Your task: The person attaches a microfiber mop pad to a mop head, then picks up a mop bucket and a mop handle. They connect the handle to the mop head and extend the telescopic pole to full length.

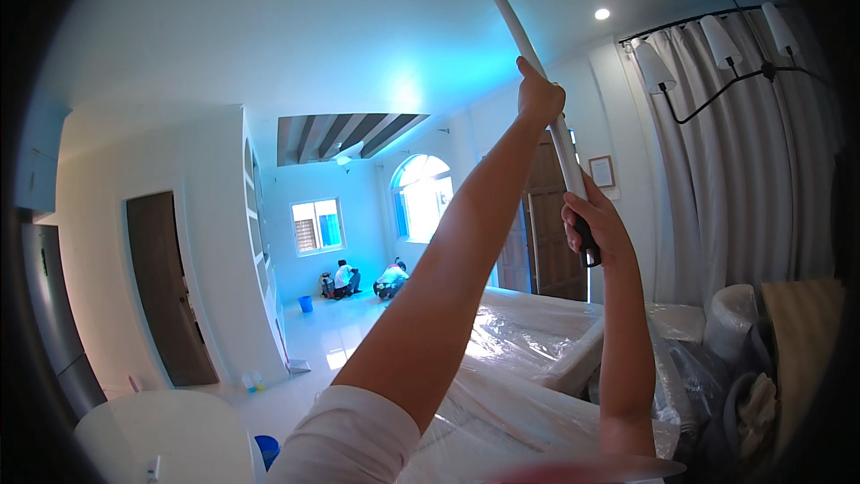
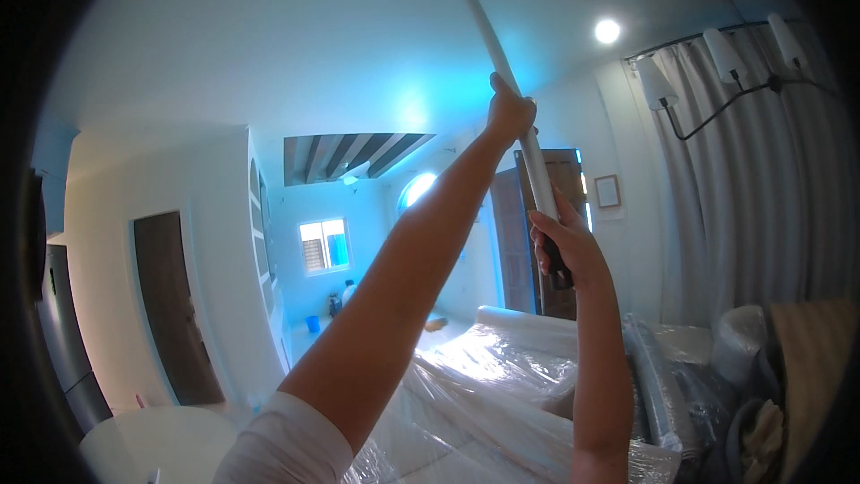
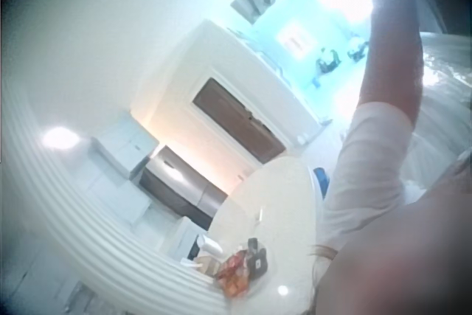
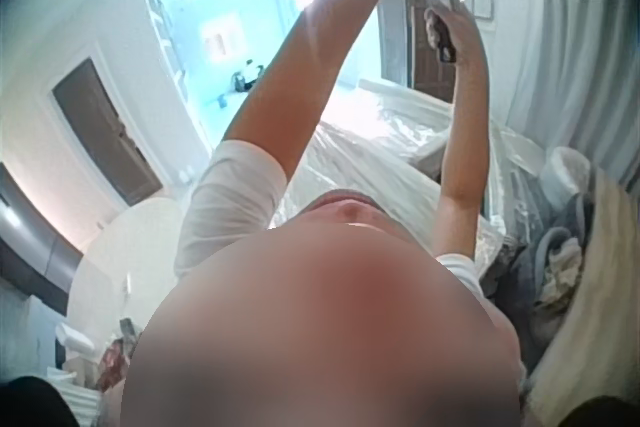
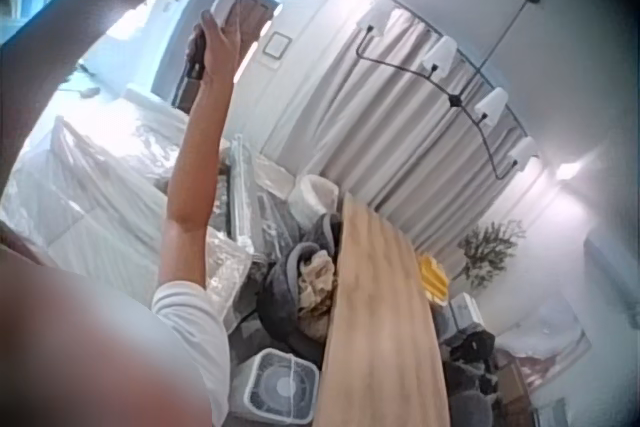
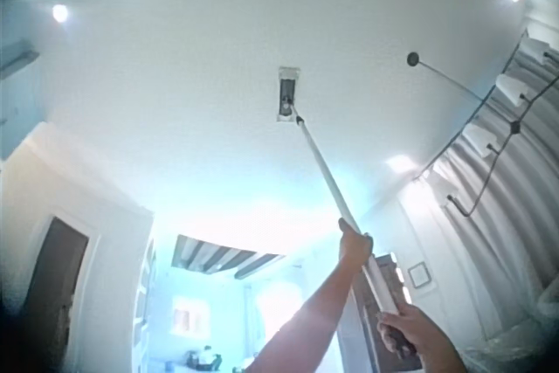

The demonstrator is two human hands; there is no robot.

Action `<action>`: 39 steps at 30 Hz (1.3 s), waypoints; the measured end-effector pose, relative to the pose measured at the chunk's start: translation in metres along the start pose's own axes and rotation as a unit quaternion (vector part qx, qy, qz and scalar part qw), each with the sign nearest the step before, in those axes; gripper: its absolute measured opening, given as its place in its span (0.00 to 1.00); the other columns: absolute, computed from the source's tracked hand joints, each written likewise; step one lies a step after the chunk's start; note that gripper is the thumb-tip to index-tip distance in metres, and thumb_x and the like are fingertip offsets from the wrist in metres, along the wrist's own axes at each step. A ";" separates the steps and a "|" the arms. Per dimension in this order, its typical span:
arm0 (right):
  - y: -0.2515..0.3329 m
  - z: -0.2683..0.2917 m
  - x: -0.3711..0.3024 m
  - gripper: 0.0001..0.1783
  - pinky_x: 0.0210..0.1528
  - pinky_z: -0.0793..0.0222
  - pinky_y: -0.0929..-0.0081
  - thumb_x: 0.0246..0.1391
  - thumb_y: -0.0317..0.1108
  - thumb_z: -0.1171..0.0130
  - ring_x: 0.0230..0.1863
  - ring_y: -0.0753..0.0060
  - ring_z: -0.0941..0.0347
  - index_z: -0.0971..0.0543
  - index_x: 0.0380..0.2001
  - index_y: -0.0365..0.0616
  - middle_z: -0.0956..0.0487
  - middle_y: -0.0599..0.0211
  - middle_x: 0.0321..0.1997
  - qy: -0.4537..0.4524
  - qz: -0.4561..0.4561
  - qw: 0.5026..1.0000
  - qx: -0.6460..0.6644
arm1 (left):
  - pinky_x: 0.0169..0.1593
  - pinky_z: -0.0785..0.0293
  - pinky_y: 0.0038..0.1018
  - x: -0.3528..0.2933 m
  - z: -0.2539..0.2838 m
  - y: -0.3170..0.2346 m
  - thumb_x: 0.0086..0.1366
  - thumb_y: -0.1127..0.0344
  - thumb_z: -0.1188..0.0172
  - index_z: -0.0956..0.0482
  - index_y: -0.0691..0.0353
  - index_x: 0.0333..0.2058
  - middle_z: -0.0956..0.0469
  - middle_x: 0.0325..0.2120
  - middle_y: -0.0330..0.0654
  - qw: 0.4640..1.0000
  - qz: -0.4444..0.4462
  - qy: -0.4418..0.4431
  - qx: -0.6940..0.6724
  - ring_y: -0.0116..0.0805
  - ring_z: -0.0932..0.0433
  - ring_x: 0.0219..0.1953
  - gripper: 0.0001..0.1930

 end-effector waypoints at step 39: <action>0.024 -0.332 0.161 0.29 0.10 0.37 0.86 0.50 0.37 0.46 0.09 0.81 0.34 0.40 0.55 0.40 0.29 0.67 0.18 0.226 0.175 0.958 -0.041 | 0.30 0.23 0.32 0.042 0.455 -0.017 0.49 0.76 0.48 0.61 0.72 0.48 0.35 0.29 0.53 0.963 -0.156 -0.219 0.012 0.40 0.26 0.27 0.33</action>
Point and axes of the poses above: each hand's wrist, its own x-axis towards the middle knuckle, its own z-axis out of the back of the hand, y = z × x, the point moved 7 cm from there along x, towards the middle knuckle
